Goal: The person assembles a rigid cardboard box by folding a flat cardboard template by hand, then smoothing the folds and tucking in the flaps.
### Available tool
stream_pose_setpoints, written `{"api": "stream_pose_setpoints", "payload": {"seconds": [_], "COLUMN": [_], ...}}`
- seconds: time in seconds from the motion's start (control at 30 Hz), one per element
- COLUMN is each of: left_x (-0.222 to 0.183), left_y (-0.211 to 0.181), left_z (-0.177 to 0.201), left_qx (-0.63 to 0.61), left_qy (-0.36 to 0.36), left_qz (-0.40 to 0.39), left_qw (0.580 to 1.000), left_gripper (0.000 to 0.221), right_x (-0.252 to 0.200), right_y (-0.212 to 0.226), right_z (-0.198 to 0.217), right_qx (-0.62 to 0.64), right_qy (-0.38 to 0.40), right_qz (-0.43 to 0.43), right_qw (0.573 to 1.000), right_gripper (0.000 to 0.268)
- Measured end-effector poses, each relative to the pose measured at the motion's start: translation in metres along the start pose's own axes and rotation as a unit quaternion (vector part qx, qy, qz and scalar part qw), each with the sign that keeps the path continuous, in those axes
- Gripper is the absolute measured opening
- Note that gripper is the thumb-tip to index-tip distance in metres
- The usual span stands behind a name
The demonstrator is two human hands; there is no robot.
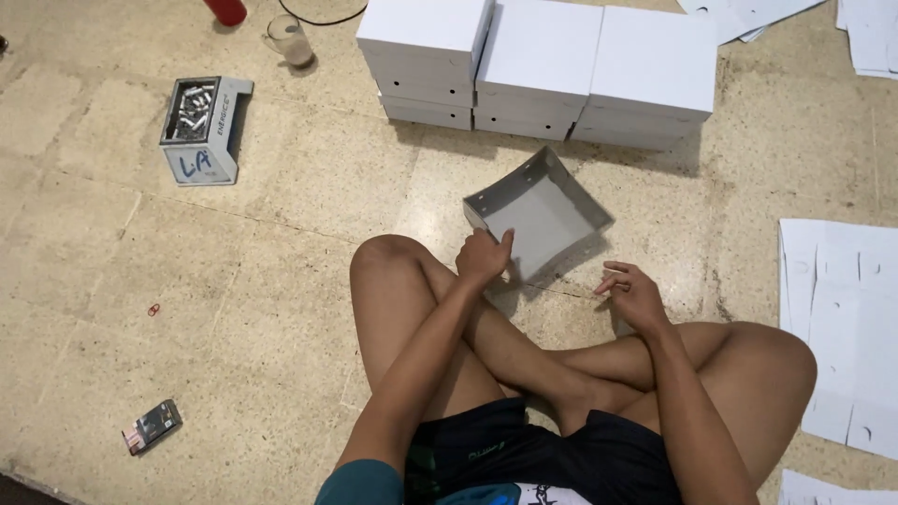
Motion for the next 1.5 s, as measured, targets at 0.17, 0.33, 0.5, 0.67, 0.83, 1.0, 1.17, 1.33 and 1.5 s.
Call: {"api": "stream_pose_setpoints", "payload": {"seconds": [0.17,0.33,0.5,0.67,0.83,1.0,1.17,1.33,1.5], "left_x": [0.028,0.014,0.003,-0.008,-0.006,0.015,0.023,0.025,-0.001], "left_y": [0.015,0.0,-0.004,-0.016,-0.016,0.011,0.016,0.016,-0.03], "left_z": [-0.017,-0.007,-0.016,-0.012,-0.009,-0.025,-0.03,-0.037,0.008], "left_qx": [0.029,0.023,0.021,0.024,-0.028,0.063,0.089,0.144,0.236], "left_qy": [-0.009,0.015,0.112,0.13,0.154,0.128,0.114,0.122,0.209], "left_qz": [-0.031,-0.048,-0.034,-0.07,-0.083,-0.123,-0.117,-0.125,-0.154], "left_qw": [0.999,0.998,0.993,0.989,0.984,0.982,0.983,0.974,0.937], "left_gripper": [0.049,0.065,0.089,0.112,0.115,0.092,0.085,0.074,0.081], "right_x": [0.011,0.002,0.012,-0.007,-0.003,-0.001,0.003,0.003,0.006], "right_y": [0.014,0.057,0.019,0.055,0.05,0.052,0.048,0.049,0.058], "right_z": [0.005,0.002,-0.007,-0.002,0.0,-0.002,-0.003,-0.002,0.002], "right_qx": [0.032,0.053,-0.005,-0.026,-0.015,-0.02,-0.046,-0.087,-0.056], "right_qy": [-0.044,-0.022,0.008,0.012,0.014,0.01,0.022,0.037,0.034], "right_qz": [-0.049,-0.054,-0.077,-0.065,-0.052,-0.059,-0.057,-0.081,-0.126], "right_qw": [0.997,0.997,0.997,0.997,0.998,0.998,0.997,0.992,0.99], "right_gripper": [0.073,0.101,0.081,0.08,0.082,0.088,0.089,0.095,0.071]}}
Point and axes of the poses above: each hand's wrist, its own x-axis towards the middle knuckle, its own z-axis out of the back of the hand, y = z × x, the point moved 4 cm from there along x, towards the middle knuckle, and after that the axes turned 2 degrees about x, right-handed, at the moved point
